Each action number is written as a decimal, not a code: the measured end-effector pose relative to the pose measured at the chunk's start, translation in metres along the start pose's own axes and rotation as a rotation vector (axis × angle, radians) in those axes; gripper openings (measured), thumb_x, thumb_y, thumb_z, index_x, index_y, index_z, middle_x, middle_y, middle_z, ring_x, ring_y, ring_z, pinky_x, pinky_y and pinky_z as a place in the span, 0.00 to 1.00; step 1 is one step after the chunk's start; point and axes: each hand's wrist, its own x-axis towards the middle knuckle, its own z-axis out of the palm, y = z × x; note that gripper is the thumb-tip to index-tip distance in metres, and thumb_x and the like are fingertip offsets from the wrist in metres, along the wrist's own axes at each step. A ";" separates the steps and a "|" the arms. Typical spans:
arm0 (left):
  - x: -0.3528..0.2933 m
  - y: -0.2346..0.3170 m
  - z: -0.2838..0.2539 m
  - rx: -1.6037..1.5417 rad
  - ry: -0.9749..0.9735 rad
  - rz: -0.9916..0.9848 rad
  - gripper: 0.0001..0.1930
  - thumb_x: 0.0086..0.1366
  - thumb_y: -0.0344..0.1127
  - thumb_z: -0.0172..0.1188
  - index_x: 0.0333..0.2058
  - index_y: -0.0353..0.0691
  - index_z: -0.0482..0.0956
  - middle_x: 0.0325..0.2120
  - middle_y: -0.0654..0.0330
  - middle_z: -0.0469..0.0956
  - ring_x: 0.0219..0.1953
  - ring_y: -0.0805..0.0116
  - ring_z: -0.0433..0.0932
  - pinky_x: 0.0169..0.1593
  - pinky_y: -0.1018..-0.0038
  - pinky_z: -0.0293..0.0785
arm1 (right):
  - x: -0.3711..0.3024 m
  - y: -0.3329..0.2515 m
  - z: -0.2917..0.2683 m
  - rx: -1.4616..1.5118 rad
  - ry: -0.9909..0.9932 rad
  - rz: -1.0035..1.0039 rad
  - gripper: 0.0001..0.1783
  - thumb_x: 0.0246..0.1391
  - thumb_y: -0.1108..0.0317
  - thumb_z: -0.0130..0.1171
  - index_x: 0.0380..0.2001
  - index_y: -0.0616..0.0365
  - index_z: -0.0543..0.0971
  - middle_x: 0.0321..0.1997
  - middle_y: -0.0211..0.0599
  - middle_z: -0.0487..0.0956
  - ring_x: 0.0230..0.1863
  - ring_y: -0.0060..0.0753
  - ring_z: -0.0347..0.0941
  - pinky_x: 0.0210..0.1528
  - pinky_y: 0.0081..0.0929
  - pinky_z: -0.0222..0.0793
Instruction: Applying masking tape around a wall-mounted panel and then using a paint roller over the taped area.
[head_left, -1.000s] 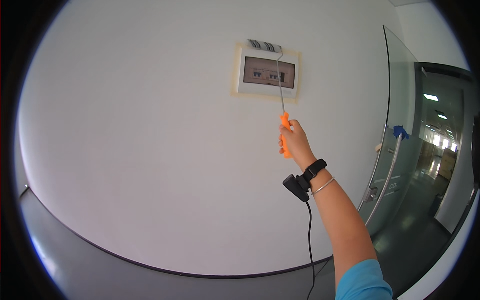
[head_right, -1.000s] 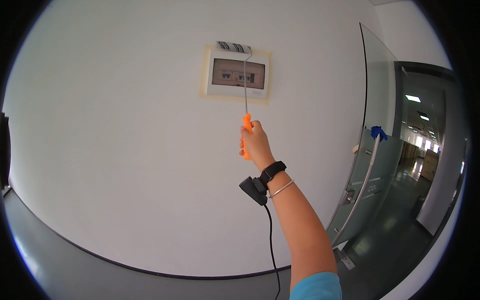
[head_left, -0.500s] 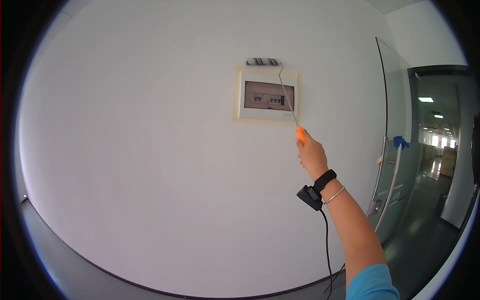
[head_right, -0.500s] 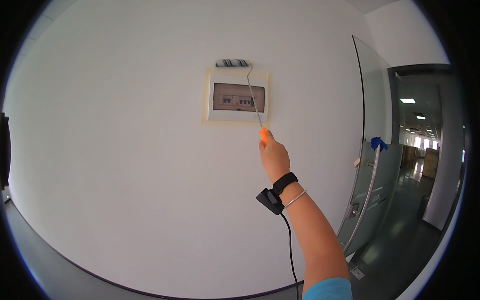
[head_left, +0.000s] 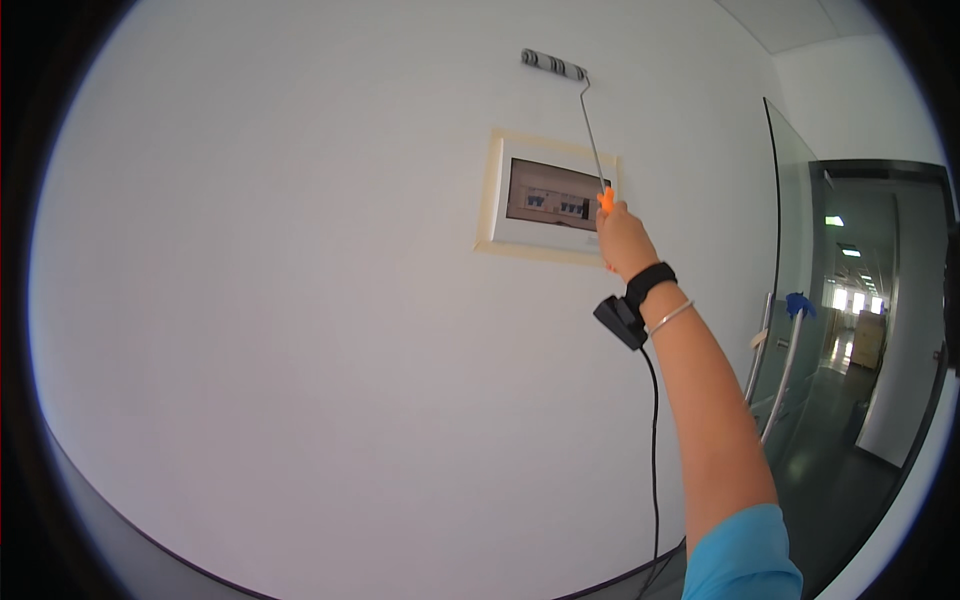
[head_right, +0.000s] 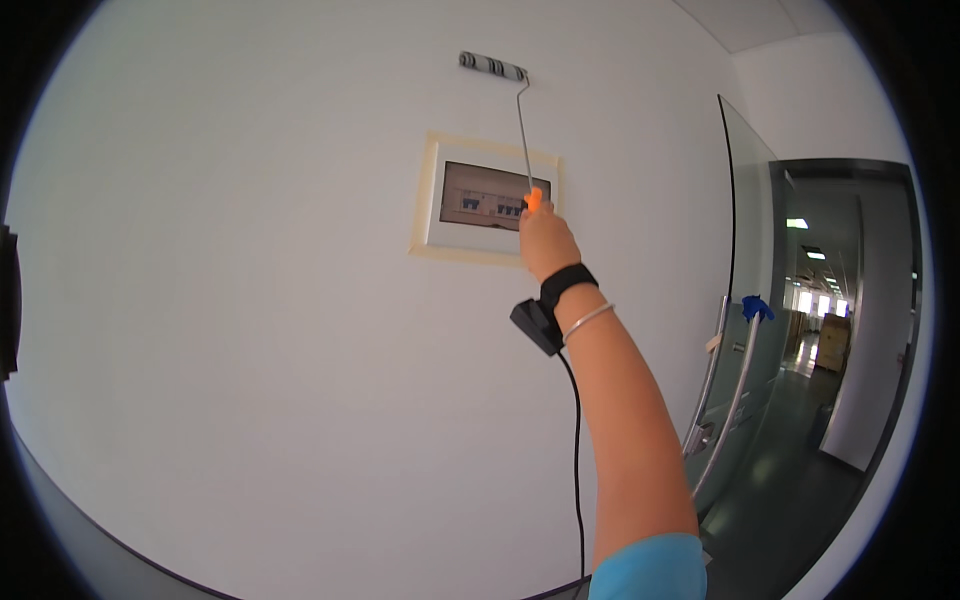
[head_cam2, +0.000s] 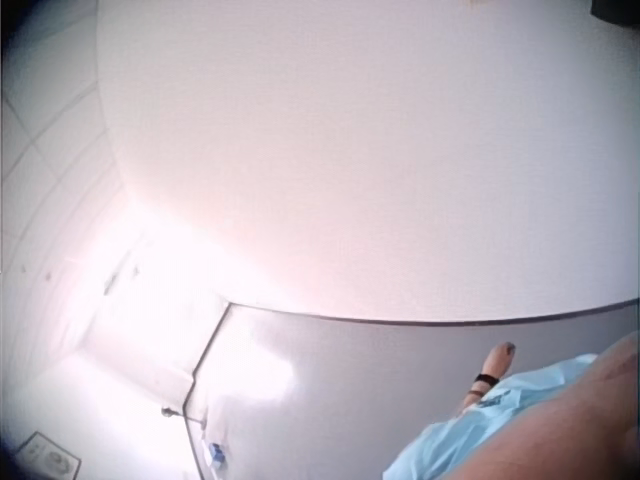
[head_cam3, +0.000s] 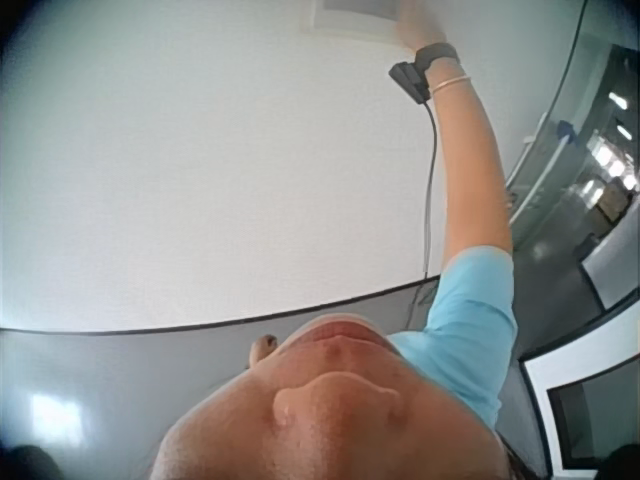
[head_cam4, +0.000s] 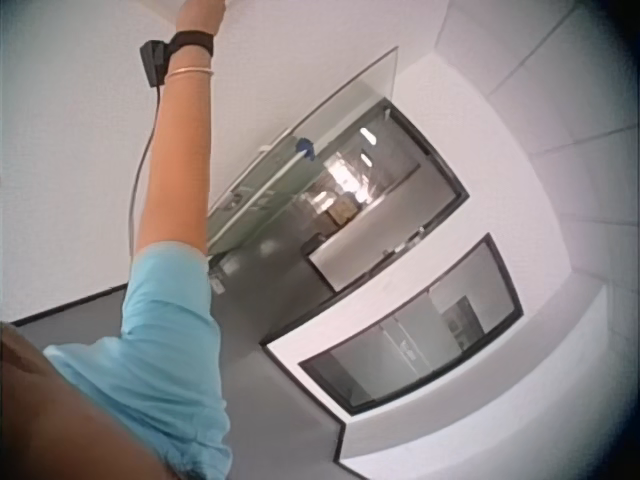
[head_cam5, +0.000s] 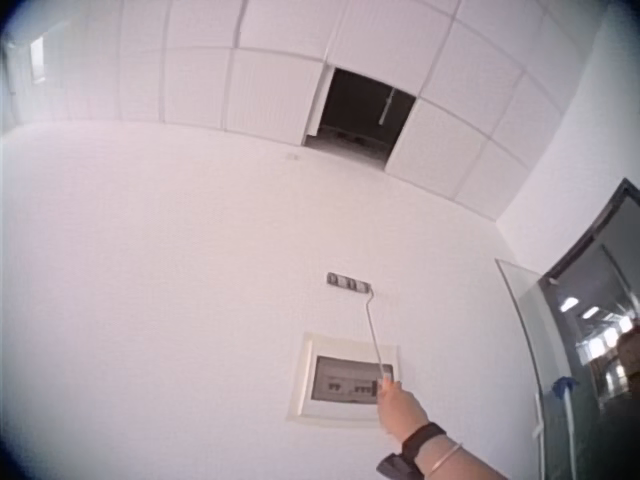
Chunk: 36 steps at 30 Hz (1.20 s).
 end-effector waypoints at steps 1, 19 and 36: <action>-0.004 -0.030 0.015 -0.013 0.009 0.000 0.13 0.64 0.41 0.54 0.38 0.40 0.81 0.34 0.44 0.81 0.40 0.40 0.79 0.42 0.51 0.74 | 0.000 -0.005 -0.004 0.005 0.008 -0.020 0.20 0.66 0.57 0.42 0.45 0.68 0.66 0.36 0.63 0.80 0.31 0.60 0.80 0.32 0.47 0.78; 0.146 -0.089 0.158 0.165 0.111 0.054 0.13 0.66 0.43 0.52 0.38 0.40 0.80 0.34 0.41 0.80 0.38 0.39 0.78 0.41 0.48 0.73 | 0.040 -0.012 -0.016 0.209 0.053 0.017 0.18 0.65 0.69 0.43 0.53 0.69 0.72 0.54 0.55 0.70 0.44 0.47 0.80 0.39 0.36 0.83; 0.264 0.083 0.131 0.013 0.085 0.089 0.13 0.65 0.42 0.53 0.38 0.40 0.81 0.34 0.42 0.80 0.39 0.39 0.79 0.41 0.49 0.74 | 0.171 0.073 0.037 0.069 0.203 -0.115 0.22 0.65 0.63 0.42 0.53 0.71 0.64 0.33 0.53 0.82 0.32 0.45 0.83 0.38 0.35 0.79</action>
